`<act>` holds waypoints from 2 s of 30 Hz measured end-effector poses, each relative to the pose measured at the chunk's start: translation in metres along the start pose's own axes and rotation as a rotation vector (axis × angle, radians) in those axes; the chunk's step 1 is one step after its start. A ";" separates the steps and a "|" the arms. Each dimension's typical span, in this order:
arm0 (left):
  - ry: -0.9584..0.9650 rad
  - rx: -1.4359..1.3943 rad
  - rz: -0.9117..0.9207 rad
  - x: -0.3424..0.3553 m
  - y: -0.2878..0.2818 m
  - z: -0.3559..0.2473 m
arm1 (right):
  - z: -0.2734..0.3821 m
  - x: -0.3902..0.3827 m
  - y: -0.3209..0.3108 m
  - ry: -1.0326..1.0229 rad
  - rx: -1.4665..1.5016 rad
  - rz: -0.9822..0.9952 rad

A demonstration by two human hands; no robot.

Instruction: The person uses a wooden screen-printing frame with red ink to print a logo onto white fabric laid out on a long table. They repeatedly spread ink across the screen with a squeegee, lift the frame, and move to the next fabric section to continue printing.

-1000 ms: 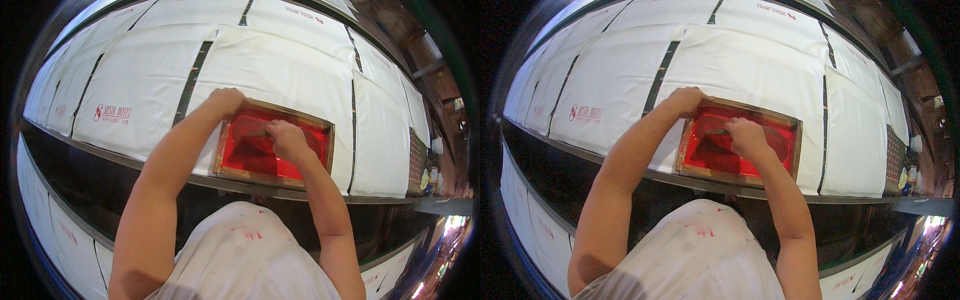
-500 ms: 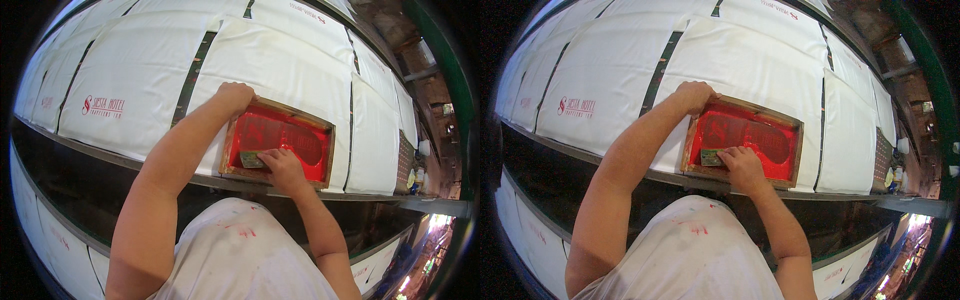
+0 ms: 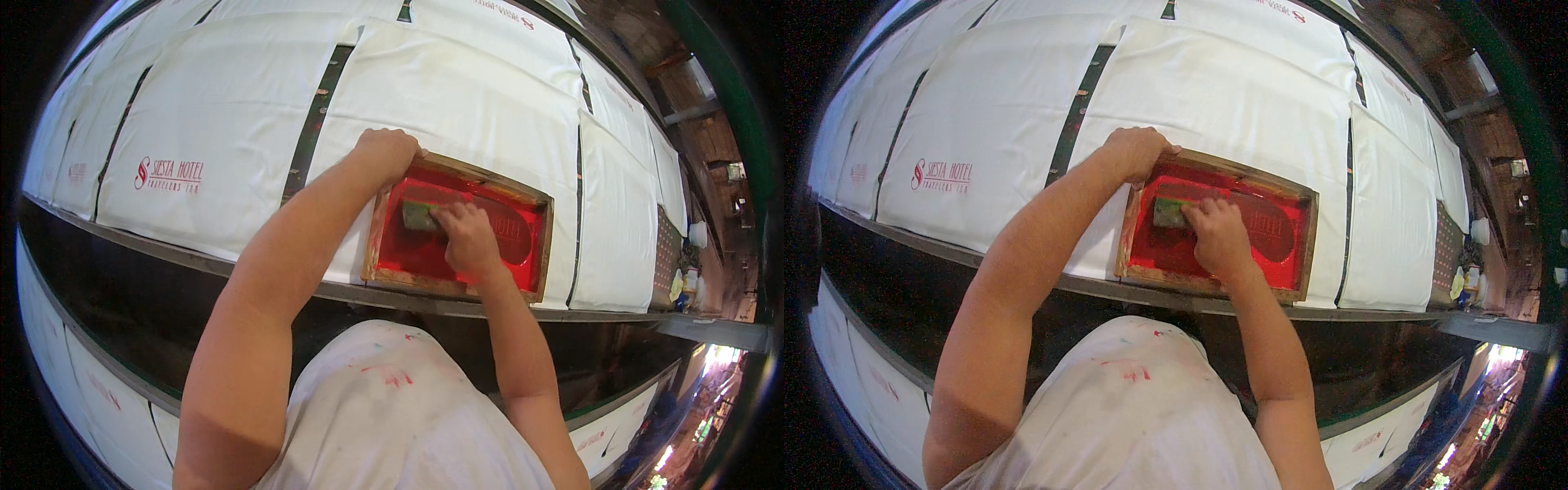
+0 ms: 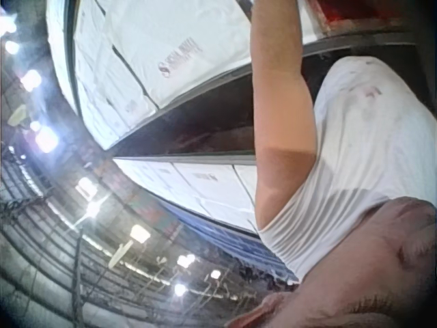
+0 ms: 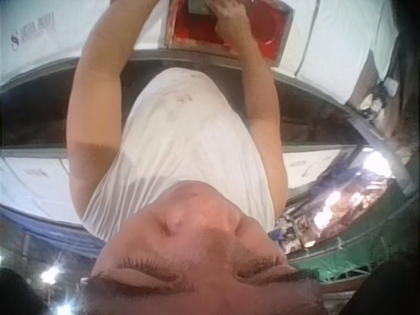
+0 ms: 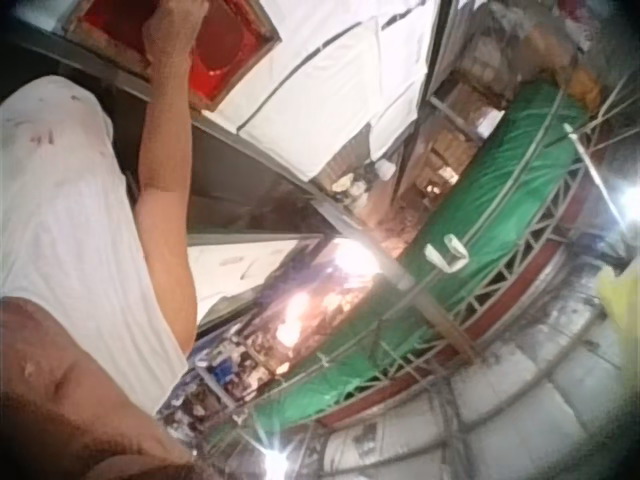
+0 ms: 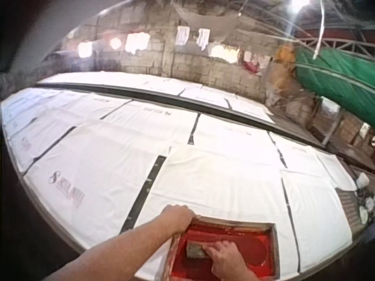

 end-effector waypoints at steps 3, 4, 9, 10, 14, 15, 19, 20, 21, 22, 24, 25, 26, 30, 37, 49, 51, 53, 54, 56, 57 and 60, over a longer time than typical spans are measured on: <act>0.008 -0.034 -0.013 0.003 0.007 0.006 | 0.029 -0.037 -0.004 -0.012 0.012 0.005; 0.011 -0.035 -0.006 0.002 0.004 0.004 | 0.035 -0.047 -0.005 -0.016 0.020 0.000; -0.006 -0.056 0.041 -0.003 -0.005 0.004 | 0.042 -0.040 -0.034 -0.001 0.097 0.188; -0.004 -0.061 0.029 -0.004 -0.006 0.001 | 0.033 -0.030 -0.037 0.016 0.108 0.240; -0.043 -0.061 -0.067 -0.007 0.000 -0.003 | -0.010 0.024 -0.035 -0.008 -0.013 0.312; -0.057 -0.060 -0.100 -0.006 0.002 -0.003 | -0.022 0.035 -0.030 -0.022 -0.030 0.259; -0.086 -0.048 -0.080 -0.003 0.004 -0.006 | -0.043 0.065 -0.022 -0.013 0.018 0.107; -0.085 -0.043 -0.085 -0.003 0.005 -0.006 | -0.045 0.068 -0.018 -0.028 0.025 0.131; -0.081 -0.037 -0.089 -0.004 0.005 -0.007 | -0.047 0.071 -0.015 -0.041 0.031 0.154; -0.085 -0.048 -0.084 -0.005 0.004 -0.008 | -0.048 0.071 -0.013 -0.050 0.037 0.179; -0.085 -0.069 -0.073 -0.007 0.001 -0.009 | -0.047 0.067 -0.011 -0.157 0.035 0.220; -0.095 -0.075 -0.066 -0.006 0.003 -0.006 | -0.045 0.065 -0.011 -0.213 0.034 0.238; -0.104 -0.080 -0.058 -0.004 0.004 -0.003 | -0.043 0.064 -0.013 -0.290 0.054 0.257; -0.178 -0.047 -0.023 -0.003 -0.001 -0.013 | -0.057 0.058 -0.023 -0.556 0.084 0.288; -0.152 -0.012 -0.019 -0.007 -0.005 -0.022 | -0.119 0.026 -0.046 -0.682 0.148 0.399; -0.062 0.020 -0.021 -0.004 0.008 -0.005 | -0.179 -0.106 -0.083 -0.273 0.157 0.158; -0.034 0.010 -0.037 -0.003 0.005 -0.008 | -0.157 -0.130 -0.078 -0.165 0.130 0.039; -0.053 -0.016 -0.018 -0.005 -0.003 -0.017 | -0.129 -0.145 -0.073 -0.071 0.101 -0.059; -0.065 -0.029 -0.009 -0.004 -0.006 -0.019 | -0.119 -0.149 -0.071 -0.040 0.098 -0.068; -0.047 -0.052 -0.028 -0.003 -0.003 -0.012 | -0.104 -0.151 -0.073 0.005 0.090 -0.086; -0.043 -0.052 -0.027 -0.003 0.000 -0.008 | -0.101 -0.149 -0.074 0.004 0.106 -0.092; -0.039 -0.043 -0.042 -0.005 0.005 0.002 | -0.103 -0.121 -0.091 0.049 0.147 0.213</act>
Point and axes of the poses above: each hand's wrist, its own x-axis towards the middle knuckle, its own y-axis out of the palm, z = x × y, the point moved 2 cm from there along x, towards the middle knuckle, and after that the axes turned 5 degrees about -z, right-handed, at the moved point
